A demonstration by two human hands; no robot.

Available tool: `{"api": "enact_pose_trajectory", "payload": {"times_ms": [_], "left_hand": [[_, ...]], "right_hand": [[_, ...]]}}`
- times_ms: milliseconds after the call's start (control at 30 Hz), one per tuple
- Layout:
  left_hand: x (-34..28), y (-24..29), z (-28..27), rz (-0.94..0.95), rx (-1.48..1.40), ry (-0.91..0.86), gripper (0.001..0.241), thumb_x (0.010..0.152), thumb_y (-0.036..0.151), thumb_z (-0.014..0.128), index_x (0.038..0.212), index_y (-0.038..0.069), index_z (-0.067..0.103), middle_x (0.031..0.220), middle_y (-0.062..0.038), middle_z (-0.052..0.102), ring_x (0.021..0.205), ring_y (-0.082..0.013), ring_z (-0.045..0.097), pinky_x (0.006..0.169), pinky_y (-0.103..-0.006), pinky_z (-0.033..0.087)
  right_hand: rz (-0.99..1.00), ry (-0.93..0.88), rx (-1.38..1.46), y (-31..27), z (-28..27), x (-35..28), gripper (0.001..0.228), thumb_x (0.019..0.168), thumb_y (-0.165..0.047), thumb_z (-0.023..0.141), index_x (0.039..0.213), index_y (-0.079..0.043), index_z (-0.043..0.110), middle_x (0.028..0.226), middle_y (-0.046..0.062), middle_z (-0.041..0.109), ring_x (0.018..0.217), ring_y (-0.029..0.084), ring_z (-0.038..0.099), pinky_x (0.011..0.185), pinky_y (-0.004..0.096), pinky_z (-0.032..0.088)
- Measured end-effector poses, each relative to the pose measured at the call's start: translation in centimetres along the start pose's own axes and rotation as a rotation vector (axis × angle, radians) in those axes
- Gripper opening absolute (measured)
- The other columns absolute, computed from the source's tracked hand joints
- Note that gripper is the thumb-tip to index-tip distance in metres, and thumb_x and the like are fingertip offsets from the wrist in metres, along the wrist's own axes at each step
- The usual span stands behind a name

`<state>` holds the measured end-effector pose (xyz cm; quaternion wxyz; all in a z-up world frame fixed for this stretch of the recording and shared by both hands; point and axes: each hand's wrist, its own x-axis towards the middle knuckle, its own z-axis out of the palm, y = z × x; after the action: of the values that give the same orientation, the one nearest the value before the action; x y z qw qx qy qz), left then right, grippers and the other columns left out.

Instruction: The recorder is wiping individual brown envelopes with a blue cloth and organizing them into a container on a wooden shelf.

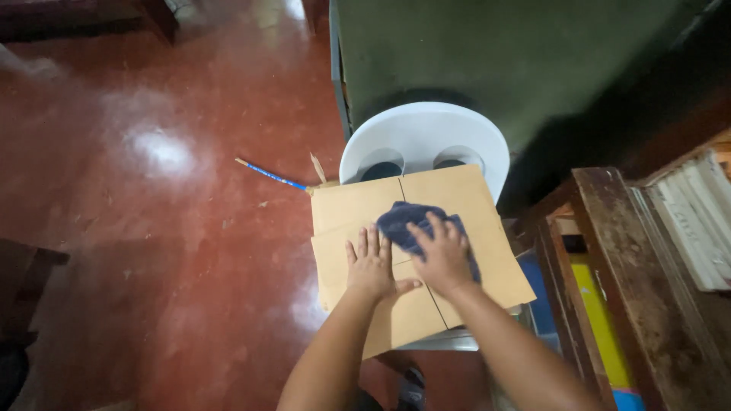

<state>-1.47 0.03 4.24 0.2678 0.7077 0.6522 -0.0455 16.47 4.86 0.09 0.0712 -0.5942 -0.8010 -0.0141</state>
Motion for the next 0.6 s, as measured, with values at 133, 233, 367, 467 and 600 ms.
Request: {"api": "enact_pose_trajectory", "payload": {"times_ms": [133,233,367,467,600], "left_hand": [[0.0,-0.1,-1.1,0.0,-0.035,-0.043,0.13,0.071,0.084,0.06,0.166,0.01,0.008,0.173,-0.018,0.0,0.16,-0.0381,-0.004,0.126,-0.0644,0.002],[0.1,-0.1,-1.2,-0.007,-0.061,-0.071,0.131,0.071,0.081,0.063,0.166,0.01,0.008,0.173,-0.018,-0.001,0.16,-0.0382,-0.005,0.126,-0.0644,0.0],[1.5,-0.3,-0.1,-0.022,-0.032,-0.09,0.13,0.073,0.079,0.065,0.166,0.011,0.004,0.173,-0.017,-0.004,0.16,-0.0374,-0.006,0.125,-0.065,-0.001],[1.6,-0.5,0.7,-0.024,-0.001,-0.08,0.132,0.071,0.082,0.063,0.166,0.011,0.005,0.173,-0.017,-0.001,0.16,-0.0368,-0.006,0.125,-0.0647,0.0],[0.9,-0.2,0.0,-0.024,-0.034,-0.053,0.13,0.072,0.081,0.064,0.166,0.012,0.007,0.173,-0.016,0.001,0.16,-0.0365,-0.003,0.125,-0.0641,0.002]], "right_hand": [[0.242,0.044,-0.13,6.8,3.0,5.8,0.049,0.09,-0.045,0.069,0.138,-0.046,0.063,0.14,0.009,0.056,0.117,0.043,0.057,0.085,0.061,0.052],[0.451,0.005,-0.075,7.2,3.2,7.2,0.056,0.088,-0.052,0.07,0.142,-0.043,0.06,0.156,0.005,0.043,0.129,0.041,0.05,0.09,0.055,0.05],[0.324,-0.016,-0.022,-0.3,2.8,5.3,0.048,0.092,-0.038,0.067,0.139,-0.044,0.06,0.144,0.012,0.052,0.121,0.045,0.054,0.089,0.057,0.054],[0.0,0.035,-0.042,-0.9,3.1,3.5,0.068,0.078,-0.037,0.078,0.143,-0.043,0.056,0.152,0.005,0.046,0.127,0.037,0.053,0.098,0.054,0.048],[0.171,0.052,-0.055,6.7,2.5,4.3,0.06,0.087,-0.036,0.073,0.145,-0.043,0.057,0.147,0.009,0.051,0.122,0.039,0.059,0.092,0.055,0.055]]}}
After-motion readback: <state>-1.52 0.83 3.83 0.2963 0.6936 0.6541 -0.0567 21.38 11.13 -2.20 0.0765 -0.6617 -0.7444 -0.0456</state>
